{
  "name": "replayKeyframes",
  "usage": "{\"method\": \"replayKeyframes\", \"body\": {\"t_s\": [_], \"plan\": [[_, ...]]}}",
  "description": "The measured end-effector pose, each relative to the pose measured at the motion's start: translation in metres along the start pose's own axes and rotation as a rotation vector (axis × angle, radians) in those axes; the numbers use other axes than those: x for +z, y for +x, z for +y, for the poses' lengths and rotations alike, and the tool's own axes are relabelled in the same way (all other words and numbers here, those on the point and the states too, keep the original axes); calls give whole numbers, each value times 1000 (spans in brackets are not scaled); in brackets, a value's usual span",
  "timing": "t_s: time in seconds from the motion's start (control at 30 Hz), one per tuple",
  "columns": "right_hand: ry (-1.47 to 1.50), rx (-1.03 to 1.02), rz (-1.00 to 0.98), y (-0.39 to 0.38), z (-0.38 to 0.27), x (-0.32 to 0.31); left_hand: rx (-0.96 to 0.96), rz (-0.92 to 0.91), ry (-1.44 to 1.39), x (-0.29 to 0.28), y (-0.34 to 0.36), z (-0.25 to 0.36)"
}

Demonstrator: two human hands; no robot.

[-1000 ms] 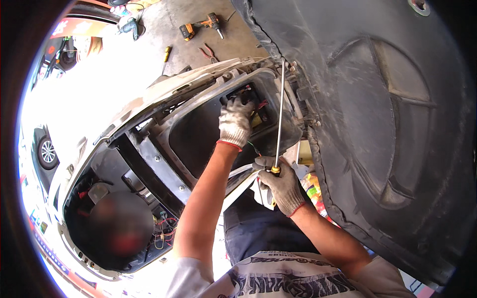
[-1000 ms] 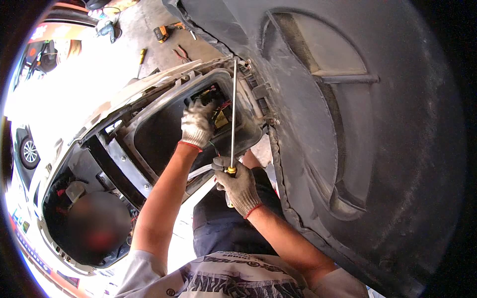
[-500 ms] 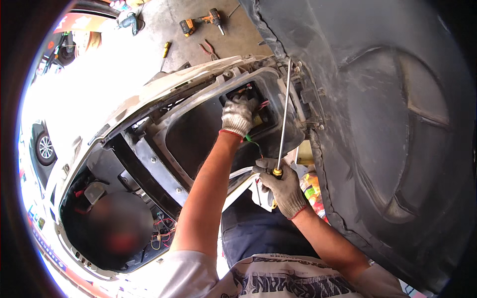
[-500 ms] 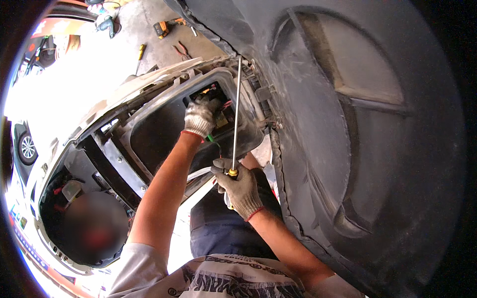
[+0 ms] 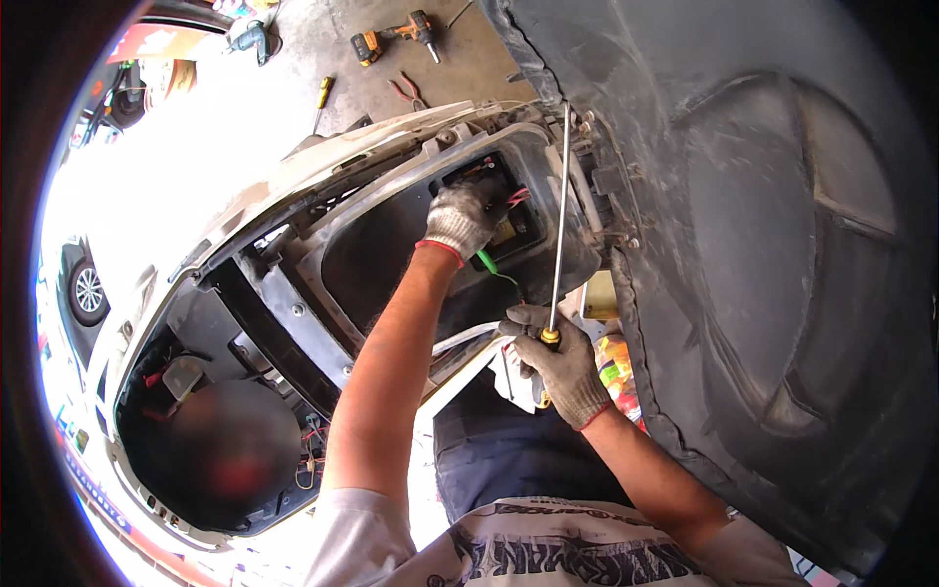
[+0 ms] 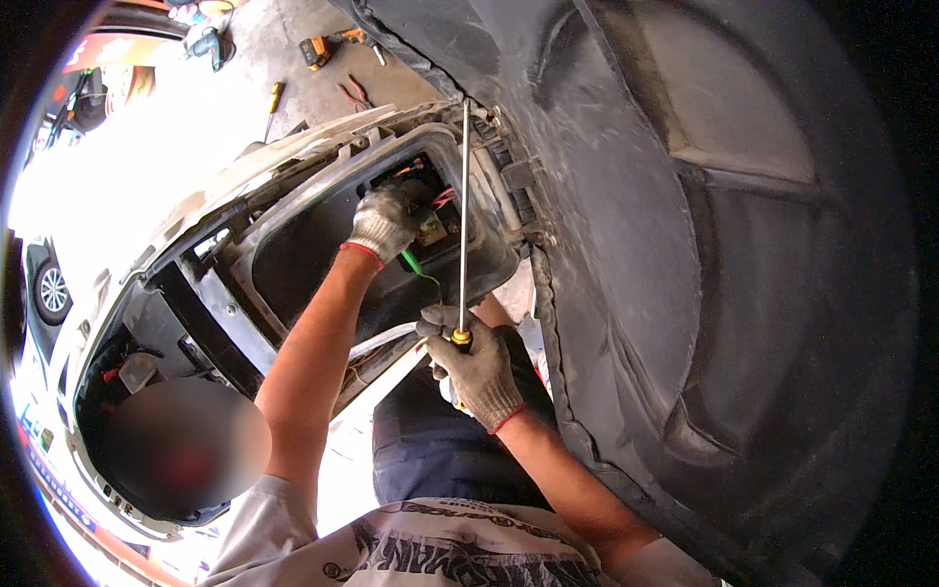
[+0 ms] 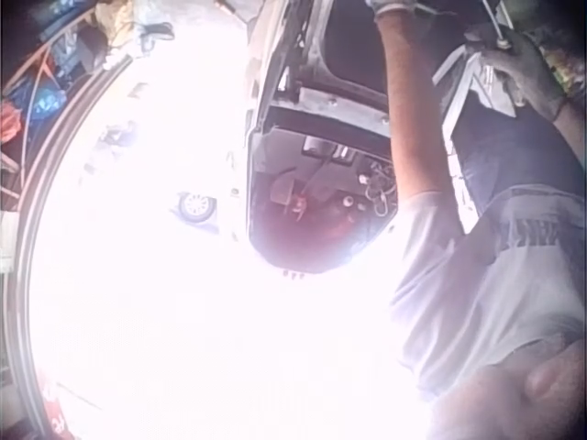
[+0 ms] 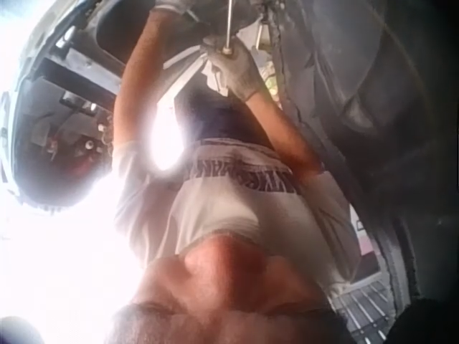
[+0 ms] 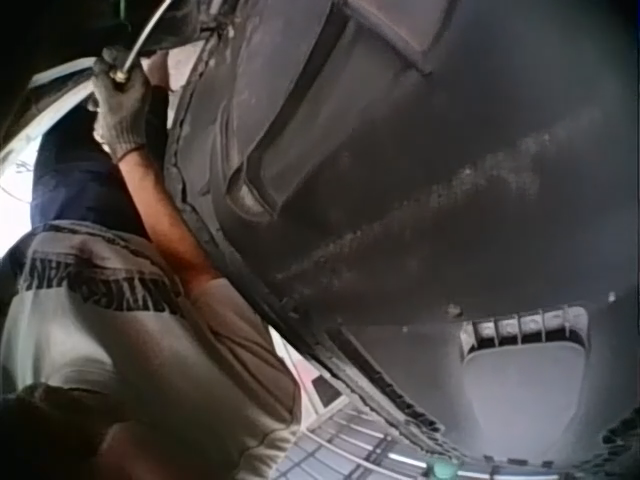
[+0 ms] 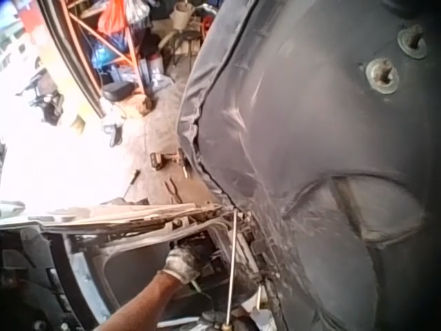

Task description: Inspecting and repairing the internal electrical wiring and battery area of a scooter.

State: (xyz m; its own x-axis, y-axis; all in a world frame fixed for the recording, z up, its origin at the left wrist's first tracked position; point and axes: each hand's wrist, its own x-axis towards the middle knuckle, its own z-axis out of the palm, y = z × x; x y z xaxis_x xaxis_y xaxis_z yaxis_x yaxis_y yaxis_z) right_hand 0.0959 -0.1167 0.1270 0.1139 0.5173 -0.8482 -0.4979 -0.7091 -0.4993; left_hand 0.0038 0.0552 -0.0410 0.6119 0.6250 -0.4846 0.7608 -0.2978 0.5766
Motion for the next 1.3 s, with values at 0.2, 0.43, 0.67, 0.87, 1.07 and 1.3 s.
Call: {"method": "replayKeyframes", "body": {"t_s": [0.2,0.43,0.67,0.87,1.07,1.3], "plan": [[-71,-78,-20,-6,-1,-3,-84,285,-235,-11,-26,-1],[-116,-160,40,-8,6,-9,20,319,-302,-12,-85,11],[-205,-117,120,-36,11,-9,-467,209,-1033,-5,-121,-28],[-412,-93,204,-71,39,-32,-433,776,-1111,-28,-137,-8],[-792,-227,255,-113,74,-72,-239,766,-327,-31,-179,32],[-1265,-422,369,-168,142,-142,-3,349,155,-15,-220,28]]}}
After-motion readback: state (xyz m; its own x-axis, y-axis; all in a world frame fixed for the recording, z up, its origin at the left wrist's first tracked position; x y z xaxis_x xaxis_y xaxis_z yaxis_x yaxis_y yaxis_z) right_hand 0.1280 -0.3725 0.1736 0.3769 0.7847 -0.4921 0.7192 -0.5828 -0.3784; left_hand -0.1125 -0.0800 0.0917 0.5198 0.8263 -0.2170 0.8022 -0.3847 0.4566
